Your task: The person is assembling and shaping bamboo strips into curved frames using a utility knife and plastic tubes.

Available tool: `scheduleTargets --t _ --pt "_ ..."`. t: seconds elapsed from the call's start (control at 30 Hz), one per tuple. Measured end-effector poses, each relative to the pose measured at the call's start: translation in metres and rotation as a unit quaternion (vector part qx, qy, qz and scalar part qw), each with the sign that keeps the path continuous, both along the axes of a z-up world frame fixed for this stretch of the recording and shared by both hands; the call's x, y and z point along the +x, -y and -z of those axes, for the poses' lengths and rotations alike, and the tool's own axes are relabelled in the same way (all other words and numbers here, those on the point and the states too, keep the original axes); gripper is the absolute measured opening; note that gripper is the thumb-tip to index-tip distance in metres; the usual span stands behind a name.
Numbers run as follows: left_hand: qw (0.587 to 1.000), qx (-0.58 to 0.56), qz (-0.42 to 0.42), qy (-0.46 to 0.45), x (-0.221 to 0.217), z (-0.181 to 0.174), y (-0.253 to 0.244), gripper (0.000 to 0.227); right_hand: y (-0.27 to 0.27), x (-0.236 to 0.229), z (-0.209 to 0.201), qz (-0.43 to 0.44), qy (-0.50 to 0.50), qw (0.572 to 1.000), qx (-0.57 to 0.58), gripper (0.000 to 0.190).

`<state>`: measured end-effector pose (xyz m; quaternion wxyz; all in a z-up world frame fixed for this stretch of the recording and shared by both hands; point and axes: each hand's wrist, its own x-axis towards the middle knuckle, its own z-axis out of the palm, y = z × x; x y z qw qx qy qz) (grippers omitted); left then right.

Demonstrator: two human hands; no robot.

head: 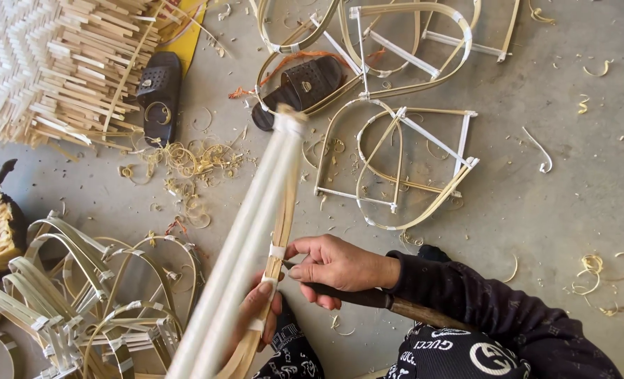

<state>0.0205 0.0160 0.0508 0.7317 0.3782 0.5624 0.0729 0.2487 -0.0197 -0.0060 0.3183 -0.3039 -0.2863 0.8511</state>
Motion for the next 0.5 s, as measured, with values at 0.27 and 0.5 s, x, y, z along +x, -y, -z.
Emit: scheduleTargets --t 0.27,0.5 --pt "0.997 0.049 -0.050 -0.025 0.000 0.012 0.020 0.035 0.001 -0.006 -0.003 0.020 -0.013 1.000 0.005 0.035" --pt "0.990 -0.009 -0.089 0.110 -0.047 0.069 0.018 0.035 0.001 -0.003 -0.001 0.005 -0.021 1.000 0.020 0.042"
